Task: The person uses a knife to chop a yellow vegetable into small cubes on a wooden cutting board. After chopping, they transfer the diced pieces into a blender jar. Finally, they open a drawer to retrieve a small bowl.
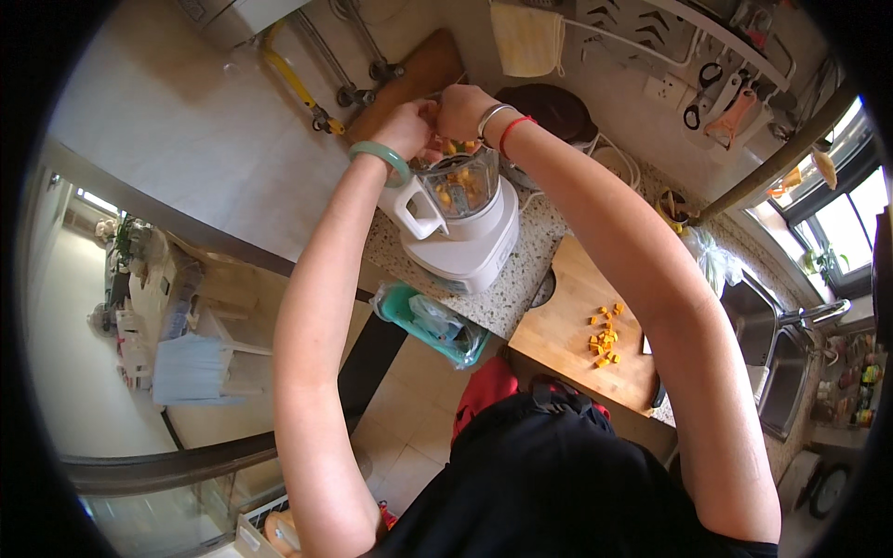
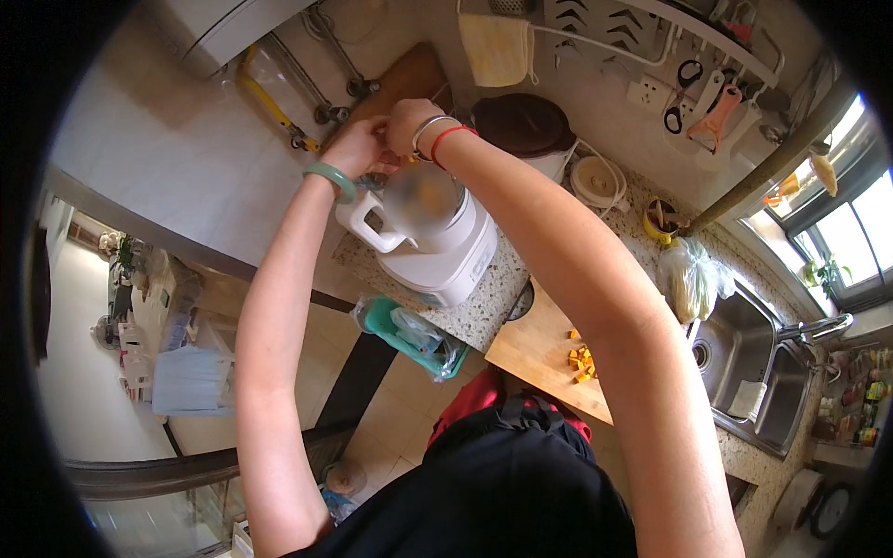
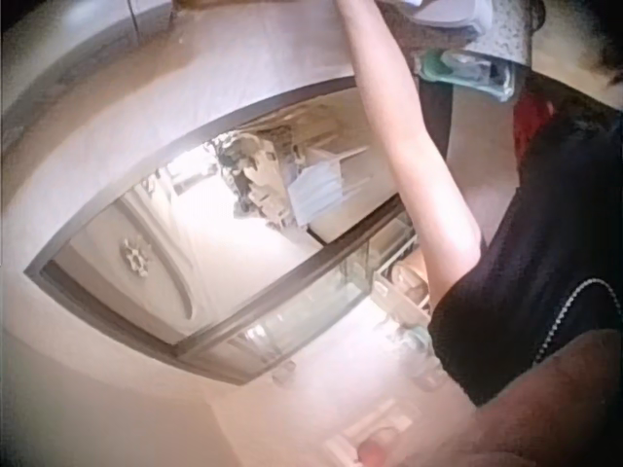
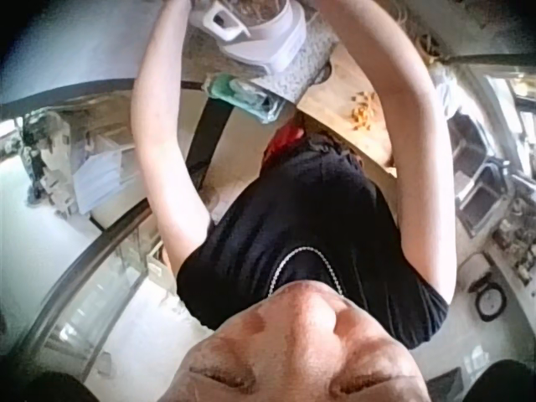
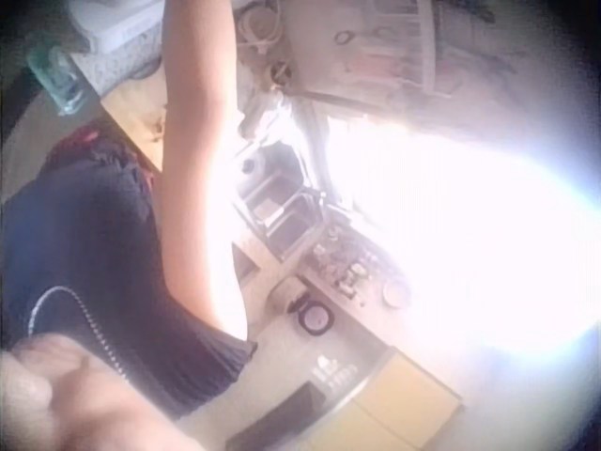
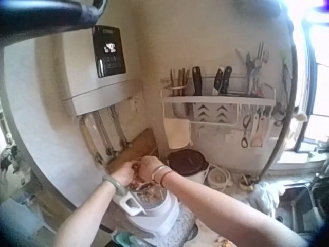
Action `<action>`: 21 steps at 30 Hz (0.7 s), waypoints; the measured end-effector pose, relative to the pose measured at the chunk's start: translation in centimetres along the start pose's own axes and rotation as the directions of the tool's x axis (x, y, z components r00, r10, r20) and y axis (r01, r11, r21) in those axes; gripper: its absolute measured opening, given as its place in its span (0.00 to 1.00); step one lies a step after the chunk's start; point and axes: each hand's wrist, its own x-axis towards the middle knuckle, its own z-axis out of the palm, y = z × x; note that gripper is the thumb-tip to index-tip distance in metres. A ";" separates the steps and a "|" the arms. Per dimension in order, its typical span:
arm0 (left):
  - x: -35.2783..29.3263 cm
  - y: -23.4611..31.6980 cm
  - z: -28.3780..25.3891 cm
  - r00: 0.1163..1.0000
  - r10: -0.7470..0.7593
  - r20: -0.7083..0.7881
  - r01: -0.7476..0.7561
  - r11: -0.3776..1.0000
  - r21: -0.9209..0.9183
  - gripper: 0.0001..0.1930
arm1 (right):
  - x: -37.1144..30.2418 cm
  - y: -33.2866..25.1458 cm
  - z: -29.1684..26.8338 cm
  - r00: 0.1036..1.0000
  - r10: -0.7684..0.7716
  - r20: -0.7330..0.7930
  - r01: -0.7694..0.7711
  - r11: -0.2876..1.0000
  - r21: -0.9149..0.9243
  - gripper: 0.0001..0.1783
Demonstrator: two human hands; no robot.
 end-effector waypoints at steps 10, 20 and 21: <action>-0.2 0.2 0.1 0.988 0.148 -0.031 -0.134 0.953 0.272 0.20 | -0.4 1.0 1.0 0.984 -0.081 -0.159 0.079 0.997 -0.021 0.16; -1.3 0.4 2.9 0.642 0.685 -0.344 -0.509 0.716 0.477 0.13 | -5.0 5.0 1.4 0.846 -0.008 -0.533 0.414 0.640 0.647 0.11; -2.0 0.8 4.1 0.618 0.700 -0.358 -0.553 0.711 0.435 0.12 | -5.9 5.5 1.5 0.849 0.055 -0.525 0.418 0.537 0.733 0.10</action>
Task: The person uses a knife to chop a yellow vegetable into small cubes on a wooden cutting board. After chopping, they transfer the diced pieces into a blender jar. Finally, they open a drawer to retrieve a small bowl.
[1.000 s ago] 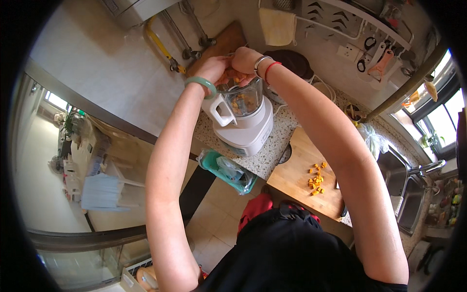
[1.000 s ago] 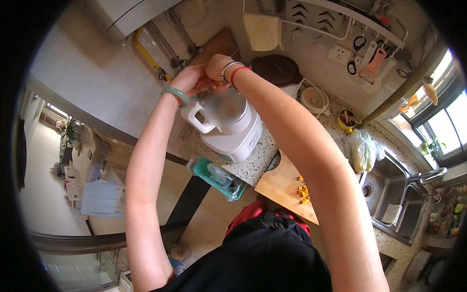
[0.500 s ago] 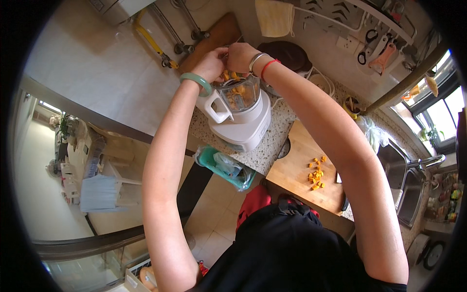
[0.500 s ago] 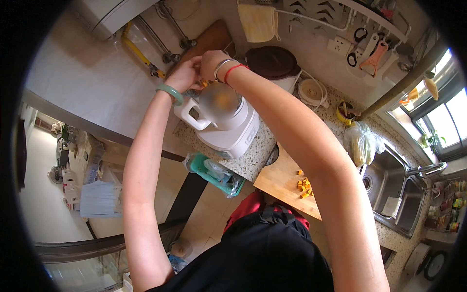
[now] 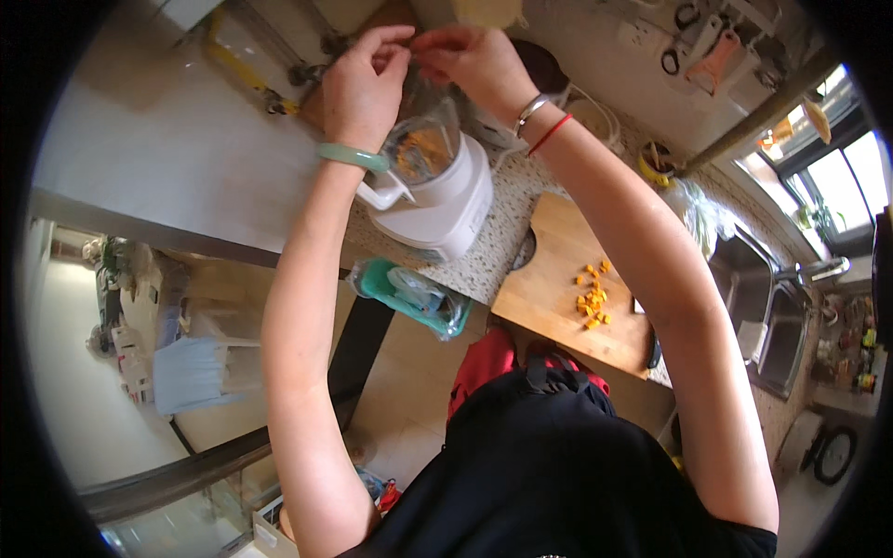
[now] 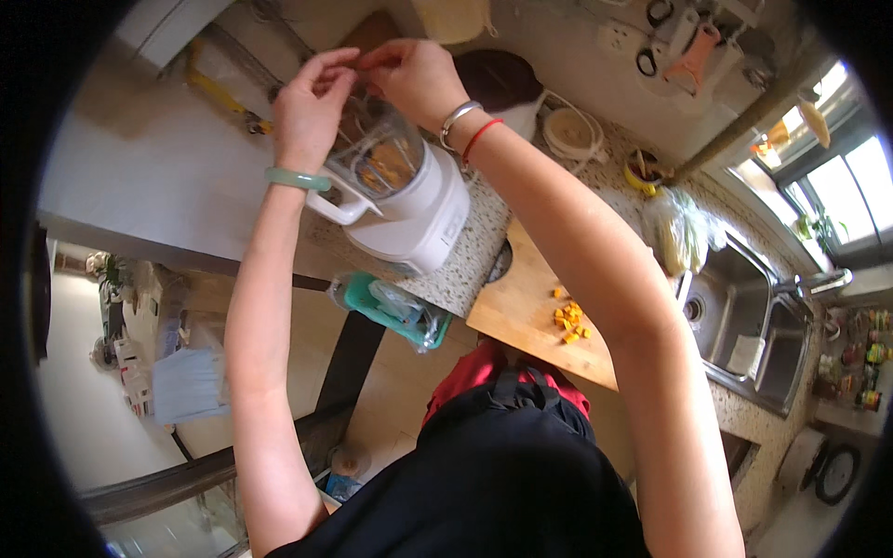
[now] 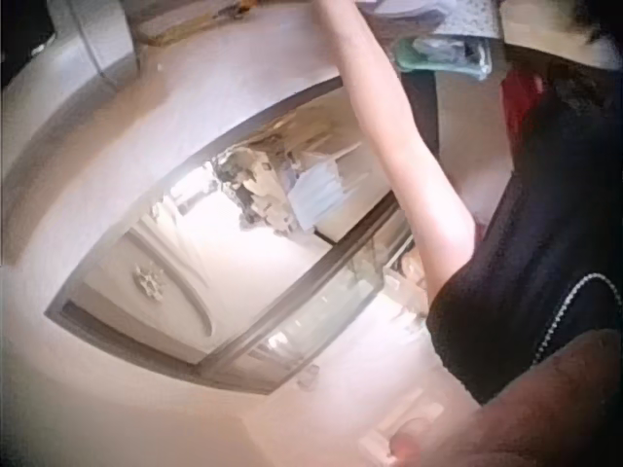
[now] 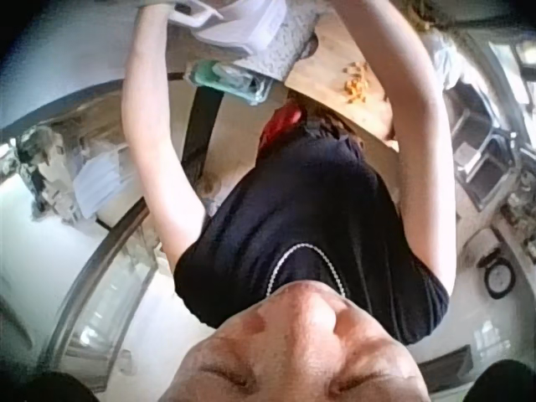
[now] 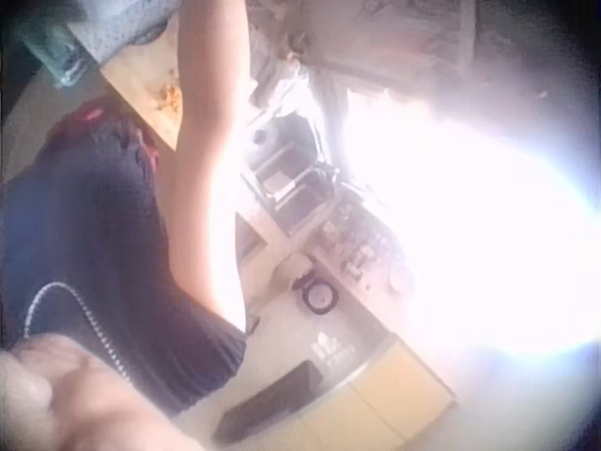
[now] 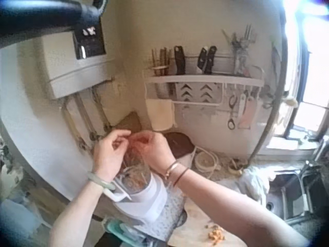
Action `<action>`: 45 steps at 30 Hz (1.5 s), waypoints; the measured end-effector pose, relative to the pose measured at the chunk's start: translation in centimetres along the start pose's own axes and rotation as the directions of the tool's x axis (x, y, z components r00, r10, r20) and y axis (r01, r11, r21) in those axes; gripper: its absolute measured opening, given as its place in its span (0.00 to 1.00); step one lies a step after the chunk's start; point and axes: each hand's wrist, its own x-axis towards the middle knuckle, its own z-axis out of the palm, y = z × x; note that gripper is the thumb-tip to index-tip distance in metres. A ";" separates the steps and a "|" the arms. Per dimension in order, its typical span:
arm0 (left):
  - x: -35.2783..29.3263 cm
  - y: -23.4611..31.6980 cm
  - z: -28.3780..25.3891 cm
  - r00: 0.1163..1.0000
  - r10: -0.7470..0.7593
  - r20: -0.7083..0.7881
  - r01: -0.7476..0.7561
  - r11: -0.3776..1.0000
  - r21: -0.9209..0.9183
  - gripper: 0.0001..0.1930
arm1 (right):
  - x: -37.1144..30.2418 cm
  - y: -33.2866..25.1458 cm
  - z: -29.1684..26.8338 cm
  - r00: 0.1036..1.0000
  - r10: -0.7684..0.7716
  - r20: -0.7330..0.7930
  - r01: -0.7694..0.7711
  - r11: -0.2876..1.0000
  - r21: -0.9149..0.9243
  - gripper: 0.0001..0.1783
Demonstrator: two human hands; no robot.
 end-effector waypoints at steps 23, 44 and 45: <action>-32.6 2.6 27.4 0.555 -0.188 0.810 0.263 0.964 0.043 0.26 | -35.6 18.6 -18.9 0.937 0.344 -0.054 -0.207 0.427 -0.880 0.19; -35.4 4.1 25.9 0.607 -0.159 0.778 0.153 0.985 0.082 0.47 | -41.6 15.5 -16.4 0.813 0.509 -0.282 -0.546 0.502 -0.670 0.35; -35.3 3.9 26.0 0.643 -0.155 0.750 0.150 0.986 0.075 0.47 | -41.2 15.7 -16.3 0.819 0.498 -0.285 -0.543 0.511 -0.667 0.35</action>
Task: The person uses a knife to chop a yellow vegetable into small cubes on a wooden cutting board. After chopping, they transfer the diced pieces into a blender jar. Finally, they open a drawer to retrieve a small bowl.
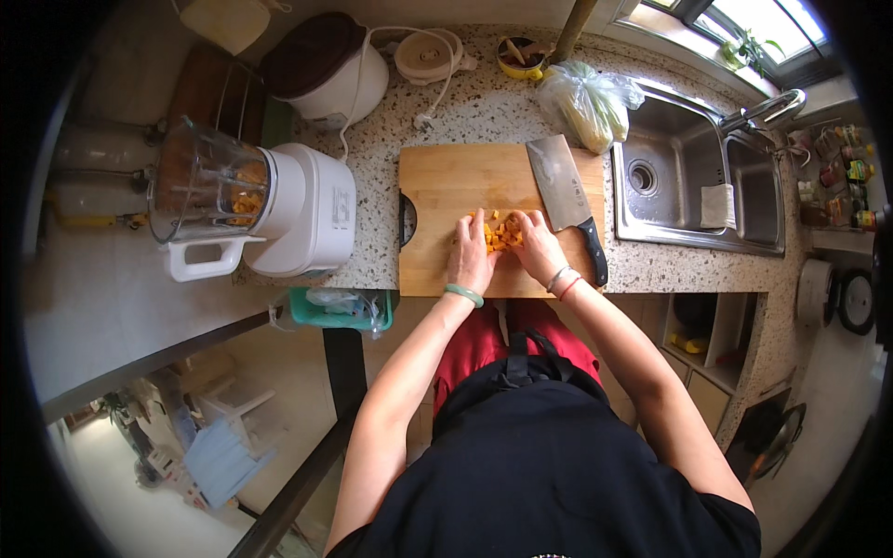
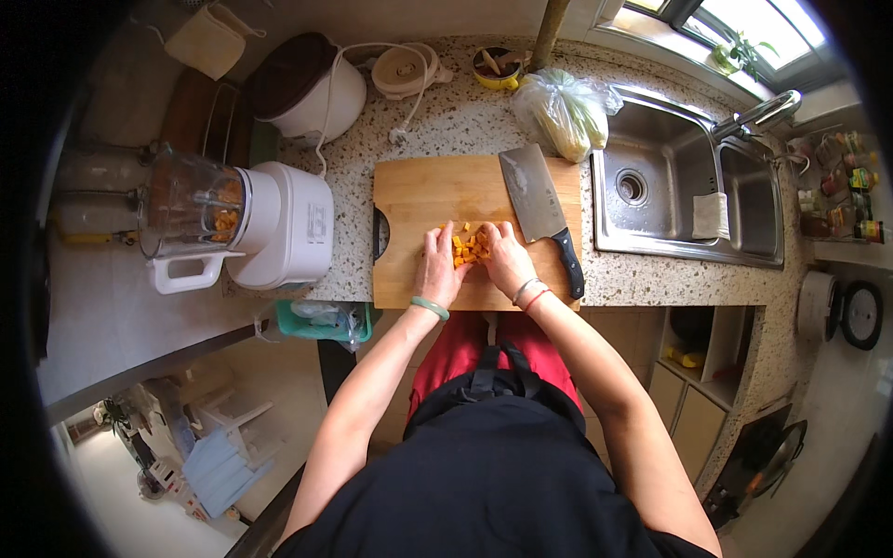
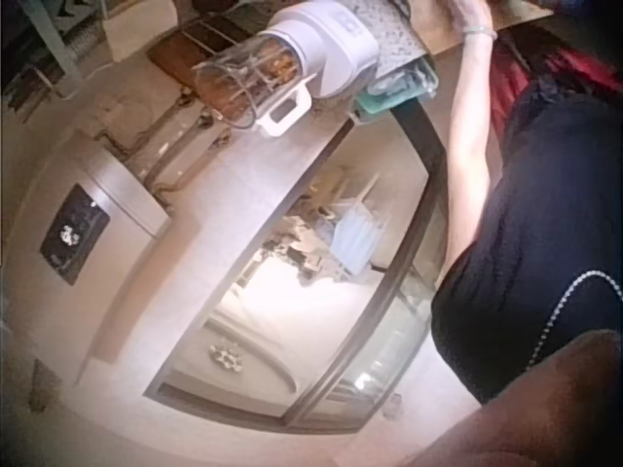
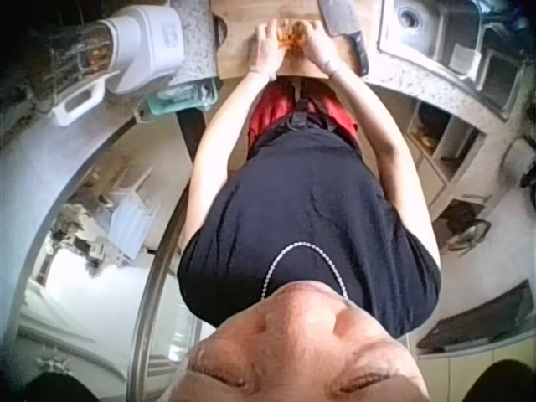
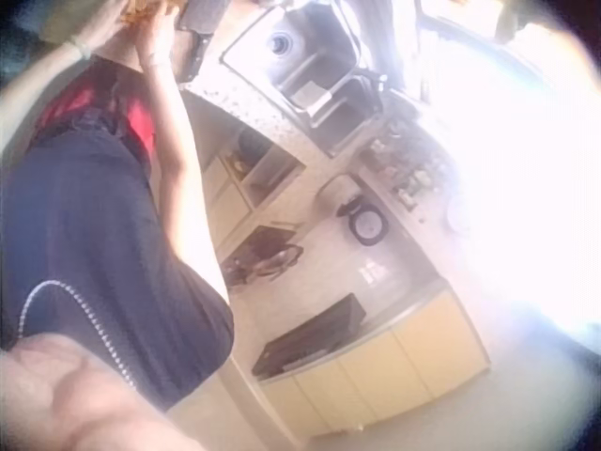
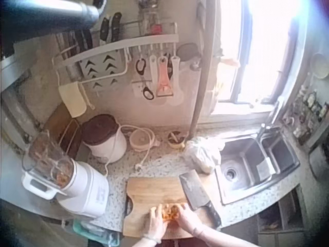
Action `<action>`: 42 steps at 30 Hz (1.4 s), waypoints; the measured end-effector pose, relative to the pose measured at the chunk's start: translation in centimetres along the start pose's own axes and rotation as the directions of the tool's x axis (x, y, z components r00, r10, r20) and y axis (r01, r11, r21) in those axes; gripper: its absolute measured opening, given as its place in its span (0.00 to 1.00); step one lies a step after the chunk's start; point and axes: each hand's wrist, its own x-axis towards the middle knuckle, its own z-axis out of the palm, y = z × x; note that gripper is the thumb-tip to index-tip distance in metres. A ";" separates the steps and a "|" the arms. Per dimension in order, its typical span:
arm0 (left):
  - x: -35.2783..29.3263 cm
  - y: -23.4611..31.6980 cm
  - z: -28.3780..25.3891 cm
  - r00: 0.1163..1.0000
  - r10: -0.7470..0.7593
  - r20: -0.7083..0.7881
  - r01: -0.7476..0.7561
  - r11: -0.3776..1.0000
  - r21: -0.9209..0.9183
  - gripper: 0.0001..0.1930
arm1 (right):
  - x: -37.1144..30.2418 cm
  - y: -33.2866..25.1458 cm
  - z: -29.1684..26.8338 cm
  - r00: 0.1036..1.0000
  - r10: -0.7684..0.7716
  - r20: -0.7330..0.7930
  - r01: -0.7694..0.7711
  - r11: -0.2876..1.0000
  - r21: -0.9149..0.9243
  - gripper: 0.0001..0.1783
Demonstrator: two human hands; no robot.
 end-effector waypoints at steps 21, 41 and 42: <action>2.2 -1.7 -1.7 0.992 -0.031 0.125 0.030 1.000 0.006 0.49 | 3.1 -1.1 0.2 0.988 -0.049 0.144 0.059 0.996 -0.070 0.36; 2.8 -1.3 -1.5 0.988 -0.068 0.136 0.066 0.998 0.020 0.30 | 4.0 -1.9 1.2 0.988 -0.076 0.132 0.083 0.995 -0.049 0.23; 2.9 -1.5 -1.4 0.989 -0.064 0.133 0.064 0.998 0.009 0.29 | 4.0 -2.0 1.1 0.988 -0.077 0.137 0.084 0.995 -0.047 0.22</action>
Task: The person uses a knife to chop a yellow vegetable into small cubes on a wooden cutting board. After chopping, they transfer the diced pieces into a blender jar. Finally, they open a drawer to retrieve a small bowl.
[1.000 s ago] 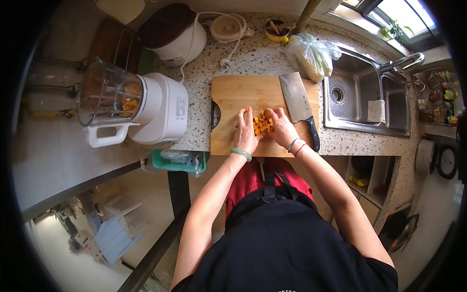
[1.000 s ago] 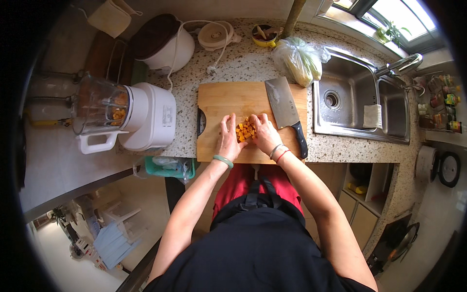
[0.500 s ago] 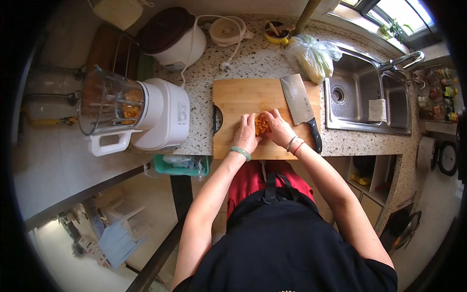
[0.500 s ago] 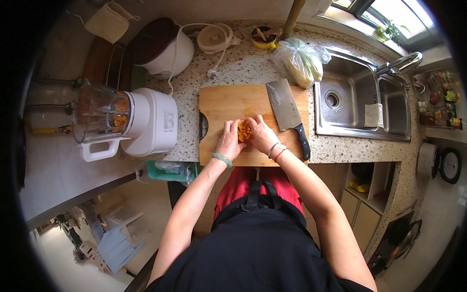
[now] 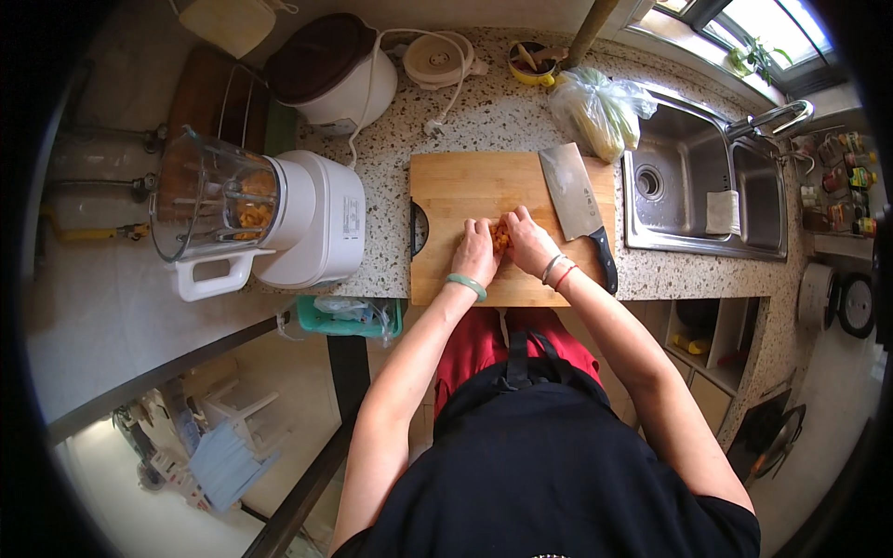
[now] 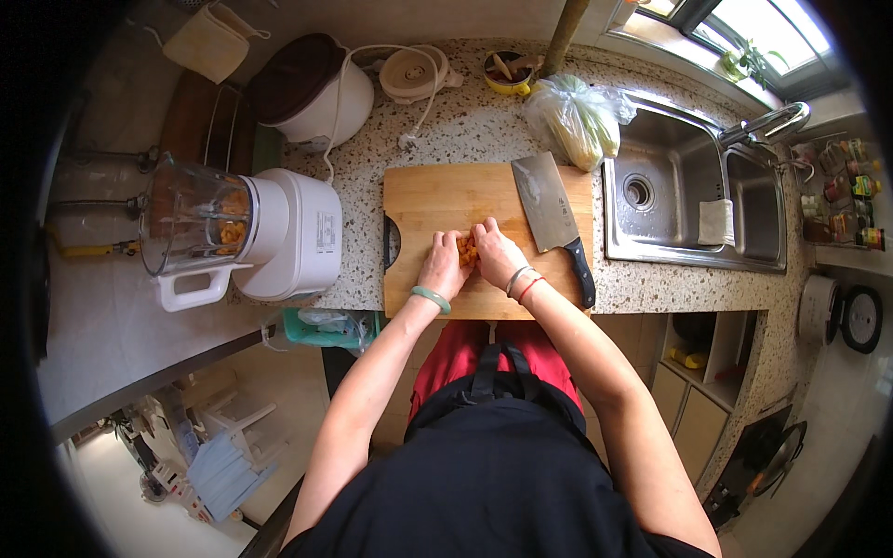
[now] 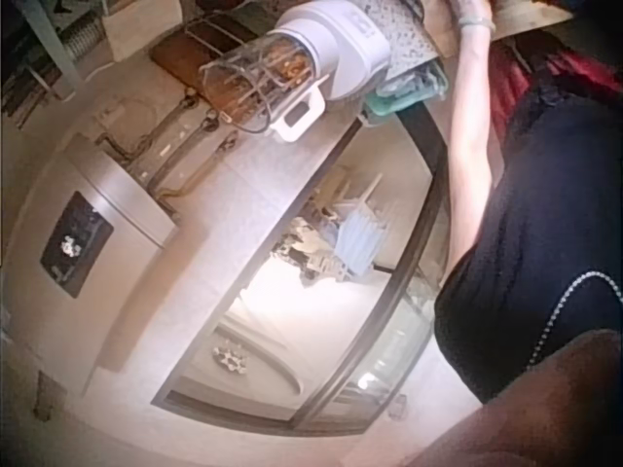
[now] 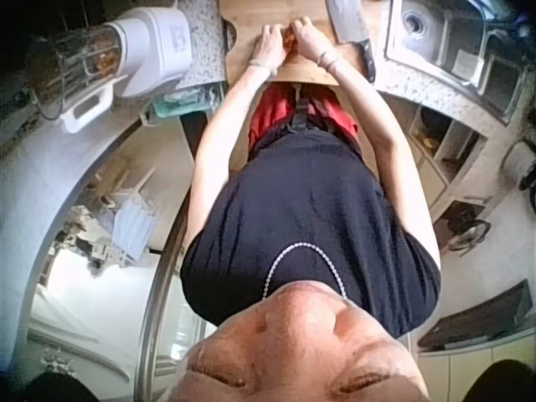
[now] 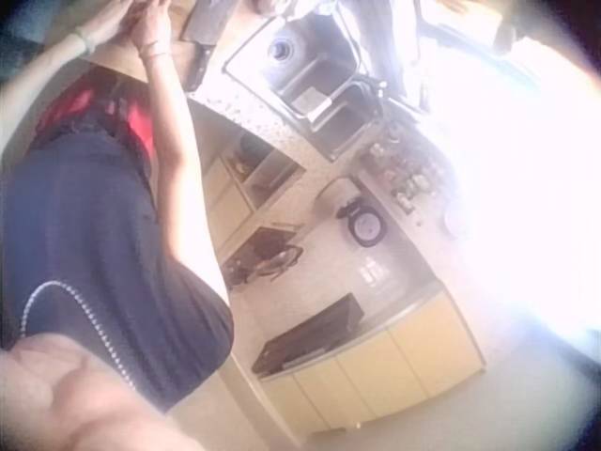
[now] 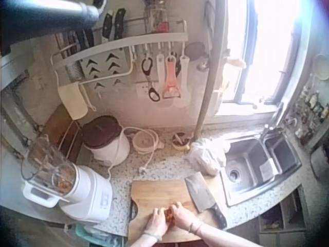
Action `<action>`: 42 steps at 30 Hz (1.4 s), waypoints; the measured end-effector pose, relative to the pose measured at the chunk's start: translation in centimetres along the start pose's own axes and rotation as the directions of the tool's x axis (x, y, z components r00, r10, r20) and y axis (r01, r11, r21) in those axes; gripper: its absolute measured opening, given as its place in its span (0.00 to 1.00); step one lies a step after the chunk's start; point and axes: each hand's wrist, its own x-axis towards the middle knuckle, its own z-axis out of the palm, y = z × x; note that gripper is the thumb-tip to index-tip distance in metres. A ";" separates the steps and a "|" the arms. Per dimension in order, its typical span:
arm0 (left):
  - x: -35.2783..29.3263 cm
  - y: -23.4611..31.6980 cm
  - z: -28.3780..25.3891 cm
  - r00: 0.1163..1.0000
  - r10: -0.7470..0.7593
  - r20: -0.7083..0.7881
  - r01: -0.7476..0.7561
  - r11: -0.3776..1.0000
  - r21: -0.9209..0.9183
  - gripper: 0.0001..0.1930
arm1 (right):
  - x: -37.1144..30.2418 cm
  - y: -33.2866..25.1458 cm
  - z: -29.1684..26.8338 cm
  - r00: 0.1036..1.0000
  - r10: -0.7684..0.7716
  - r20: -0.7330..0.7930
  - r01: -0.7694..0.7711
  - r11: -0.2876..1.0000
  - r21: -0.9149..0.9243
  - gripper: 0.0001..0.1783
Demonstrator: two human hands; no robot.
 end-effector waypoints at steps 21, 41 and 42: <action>0.6 -1.7 1.0 0.992 -0.027 -0.122 0.005 0.984 -0.177 0.20 | 1.1 -0.6 1.6 0.993 0.057 -0.100 -0.037 0.981 0.189 0.15; 0.9 -1.8 2.2 0.950 -0.312 0.026 0.272 0.782 -0.561 0.18 | 1.4 -2.0 2.4 0.893 0.439 -0.101 -0.322 0.780 0.537 0.15; 1.0 -1.6 2.0 0.947 -0.317 0.053 0.283 0.745 -0.604 0.18 | 1.4 -1.9 2.2 0.886 0.454 -0.094 -0.339 0.771 0.539 0.15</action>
